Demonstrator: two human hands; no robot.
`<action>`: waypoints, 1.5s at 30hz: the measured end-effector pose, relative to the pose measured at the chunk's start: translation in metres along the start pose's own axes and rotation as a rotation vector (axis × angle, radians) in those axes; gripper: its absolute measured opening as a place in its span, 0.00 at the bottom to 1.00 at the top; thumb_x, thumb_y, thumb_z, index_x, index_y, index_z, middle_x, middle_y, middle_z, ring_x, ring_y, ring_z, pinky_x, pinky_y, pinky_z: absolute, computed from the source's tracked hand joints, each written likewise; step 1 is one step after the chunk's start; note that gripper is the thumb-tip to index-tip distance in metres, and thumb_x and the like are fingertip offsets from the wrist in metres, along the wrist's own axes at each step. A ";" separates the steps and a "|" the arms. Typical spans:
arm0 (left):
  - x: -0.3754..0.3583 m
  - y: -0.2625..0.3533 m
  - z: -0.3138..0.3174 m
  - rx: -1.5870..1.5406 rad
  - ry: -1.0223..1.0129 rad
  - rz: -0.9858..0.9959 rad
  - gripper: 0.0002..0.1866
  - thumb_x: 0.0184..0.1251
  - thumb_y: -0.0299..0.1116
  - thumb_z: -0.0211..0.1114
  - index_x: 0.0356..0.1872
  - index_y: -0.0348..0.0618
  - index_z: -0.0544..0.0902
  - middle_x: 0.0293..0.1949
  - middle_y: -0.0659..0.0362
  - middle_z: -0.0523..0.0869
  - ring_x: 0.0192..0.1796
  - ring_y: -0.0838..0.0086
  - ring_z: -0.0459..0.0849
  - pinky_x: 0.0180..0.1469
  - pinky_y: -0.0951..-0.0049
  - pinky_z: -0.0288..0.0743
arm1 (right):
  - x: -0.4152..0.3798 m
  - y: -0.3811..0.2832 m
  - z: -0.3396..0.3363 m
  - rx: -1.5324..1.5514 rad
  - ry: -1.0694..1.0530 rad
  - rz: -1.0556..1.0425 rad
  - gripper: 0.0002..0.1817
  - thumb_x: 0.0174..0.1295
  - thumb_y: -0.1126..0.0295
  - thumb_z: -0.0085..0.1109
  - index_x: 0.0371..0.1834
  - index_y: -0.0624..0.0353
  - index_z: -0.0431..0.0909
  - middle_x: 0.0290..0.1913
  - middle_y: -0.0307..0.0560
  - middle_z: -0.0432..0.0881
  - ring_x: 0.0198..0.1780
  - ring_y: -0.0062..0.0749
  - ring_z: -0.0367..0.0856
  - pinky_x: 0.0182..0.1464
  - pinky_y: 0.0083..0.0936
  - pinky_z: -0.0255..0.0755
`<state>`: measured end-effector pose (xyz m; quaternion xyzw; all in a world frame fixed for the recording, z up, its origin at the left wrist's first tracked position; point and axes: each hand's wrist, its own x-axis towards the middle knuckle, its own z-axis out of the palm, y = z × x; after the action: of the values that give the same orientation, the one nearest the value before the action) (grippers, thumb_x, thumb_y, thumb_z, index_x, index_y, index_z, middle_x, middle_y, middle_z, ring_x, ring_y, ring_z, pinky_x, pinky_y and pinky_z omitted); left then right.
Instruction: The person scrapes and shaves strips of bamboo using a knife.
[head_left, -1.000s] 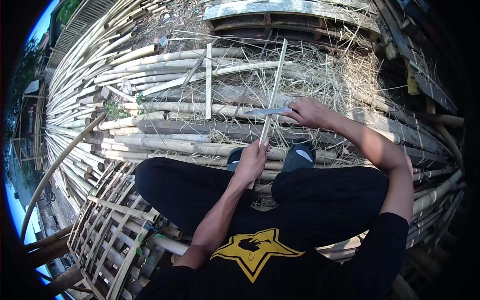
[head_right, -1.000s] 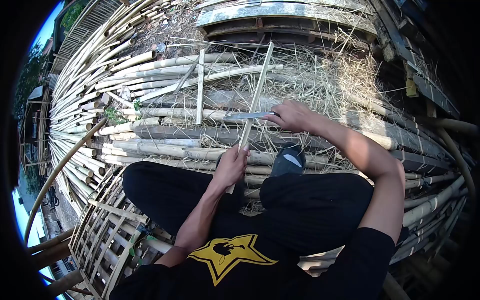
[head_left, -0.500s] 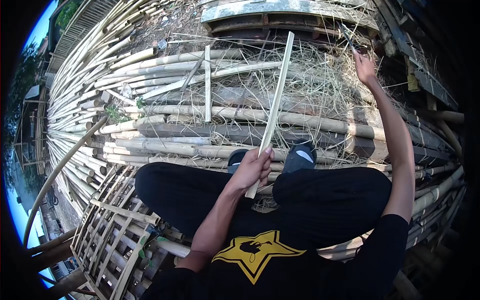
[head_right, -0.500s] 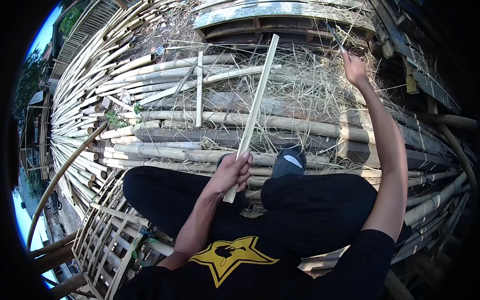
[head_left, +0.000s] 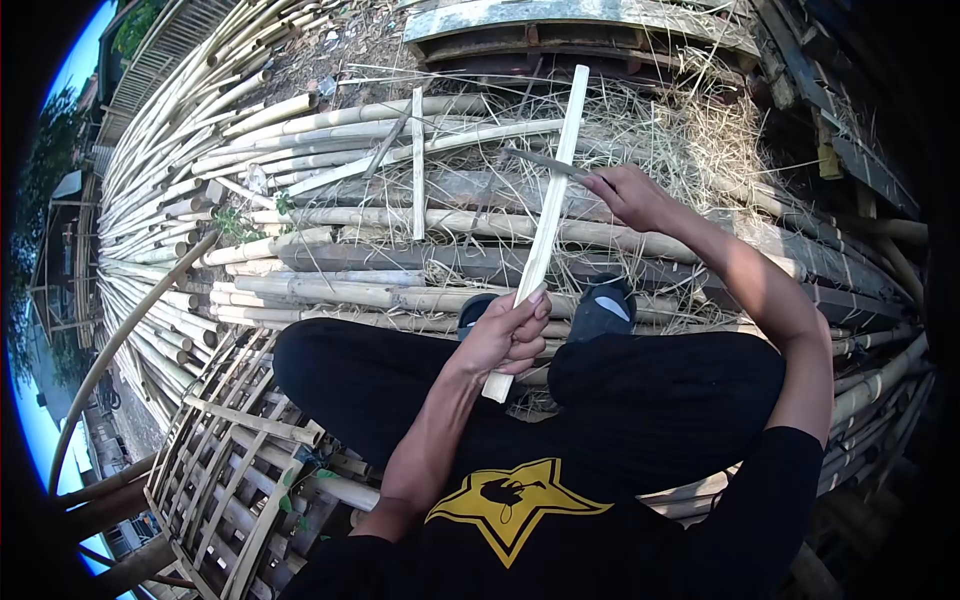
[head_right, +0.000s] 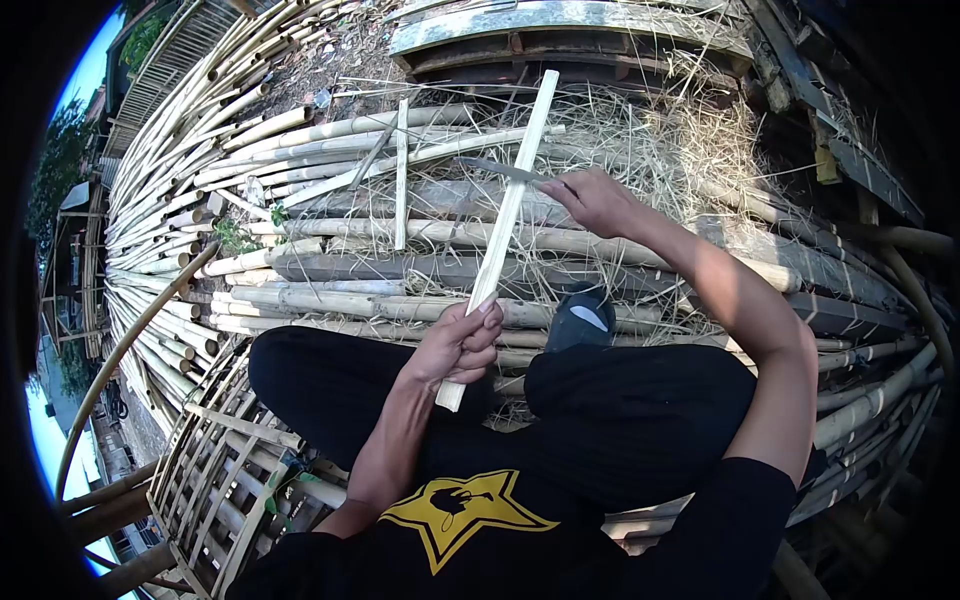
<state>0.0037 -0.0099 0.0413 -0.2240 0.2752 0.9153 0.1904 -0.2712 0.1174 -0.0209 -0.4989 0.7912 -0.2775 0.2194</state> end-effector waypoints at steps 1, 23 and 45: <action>-0.003 0.000 -0.001 -0.010 -0.031 -0.023 0.14 0.79 0.43 0.45 0.34 0.47 0.67 0.17 0.71 0.55 0.13 0.88 0.52 0.09 0.84 0.46 | 0.007 0.015 -0.009 -0.027 0.024 0.058 0.33 0.71 0.45 0.40 0.23 0.65 0.76 0.16 0.59 0.71 0.21 0.52 0.71 0.31 0.44 0.65; 0.035 -0.014 -0.010 0.617 0.334 0.178 0.22 0.71 0.47 0.59 0.50 0.35 0.74 0.27 0.62 0.79 0.24 0.82 0.78 0.27 0.83 0.72 | 0.011 -0.049 -0.009 1.053 0.294 0.555 0.20 0.65 0.56 0.62 0.22 0.50 0.64 0.13 0.25 0.59 0.10 0.10 0.52 0.11 0.15 0.46; 0.035 -0.002 -0.007 1.152 0.896 0.424 0.20 0.69 0.45 0.62 0.39 0.33 0.83 0.19 0.49 0.79 0.21 0.72 0.73 0.28 0.65 0.68 | -0.034 -0.053 0.026 -0.088 -0.182 0.070 0.23 0.73 0.51 0.40 0.37 0.62 0.73 0.30 0.63 0.79 0.37 0.62 0.77 0.42 0.52 0.70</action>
<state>-0.0217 -0.0046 0.0168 -0.3816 0.7980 0.4653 -0.0326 -0.2053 0.1243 -0.0031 -0.5033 0.7963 -0.1879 0.2778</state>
